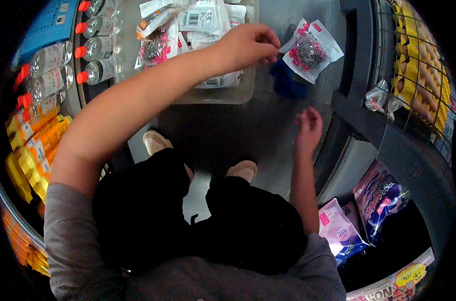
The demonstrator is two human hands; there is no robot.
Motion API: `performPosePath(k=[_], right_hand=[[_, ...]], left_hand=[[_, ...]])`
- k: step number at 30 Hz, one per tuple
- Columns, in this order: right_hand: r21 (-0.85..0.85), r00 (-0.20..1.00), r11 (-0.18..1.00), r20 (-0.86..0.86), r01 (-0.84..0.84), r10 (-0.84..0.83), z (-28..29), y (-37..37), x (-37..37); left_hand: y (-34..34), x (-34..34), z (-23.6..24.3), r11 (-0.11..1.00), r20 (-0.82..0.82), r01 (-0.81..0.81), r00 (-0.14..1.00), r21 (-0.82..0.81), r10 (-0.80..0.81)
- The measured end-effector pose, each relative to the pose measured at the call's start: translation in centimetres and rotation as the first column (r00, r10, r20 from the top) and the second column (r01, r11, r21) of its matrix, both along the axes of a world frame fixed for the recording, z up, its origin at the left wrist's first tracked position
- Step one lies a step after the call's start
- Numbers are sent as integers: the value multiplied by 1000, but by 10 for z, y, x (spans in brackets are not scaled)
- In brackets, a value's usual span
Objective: The person picks up several packaged items from a store shelf and places them into a clear plastic bin. The person then sits on the floor to sort the items inside the bin and wipes the interior and exterior of the bin with a blue cloth.
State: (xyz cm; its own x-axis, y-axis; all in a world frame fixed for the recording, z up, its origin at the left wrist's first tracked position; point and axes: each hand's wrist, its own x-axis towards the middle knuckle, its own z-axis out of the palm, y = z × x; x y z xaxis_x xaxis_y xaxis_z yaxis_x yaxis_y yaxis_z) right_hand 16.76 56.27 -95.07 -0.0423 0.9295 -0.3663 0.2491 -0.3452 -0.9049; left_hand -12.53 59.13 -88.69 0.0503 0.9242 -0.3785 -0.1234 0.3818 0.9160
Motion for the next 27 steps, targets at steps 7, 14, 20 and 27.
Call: performPosePath(k=[7, 14, 20, 27], right_hand=[[-113, 1000, 993, -7, -18, 18, 2, -35, -8], [-49, 997, 998, -69, 39, -42, 8, -11, -22], [30, 997, 999, -67, -27, 29, 9, 4, -29], [92, 993, 995, -108, -47, 57, 21, 20, -50]], left_hand=[[-1, -1, 7, 994, 78, -82, 993, -69, 88], [-10, -2, 7, 988, 31, -116, 992, -100, 120], [-18, -9, 13, 982, 10, -100, 995, -159, 103], [-23, -12, 16, 981, -65, -133, 990, -143, 125]])
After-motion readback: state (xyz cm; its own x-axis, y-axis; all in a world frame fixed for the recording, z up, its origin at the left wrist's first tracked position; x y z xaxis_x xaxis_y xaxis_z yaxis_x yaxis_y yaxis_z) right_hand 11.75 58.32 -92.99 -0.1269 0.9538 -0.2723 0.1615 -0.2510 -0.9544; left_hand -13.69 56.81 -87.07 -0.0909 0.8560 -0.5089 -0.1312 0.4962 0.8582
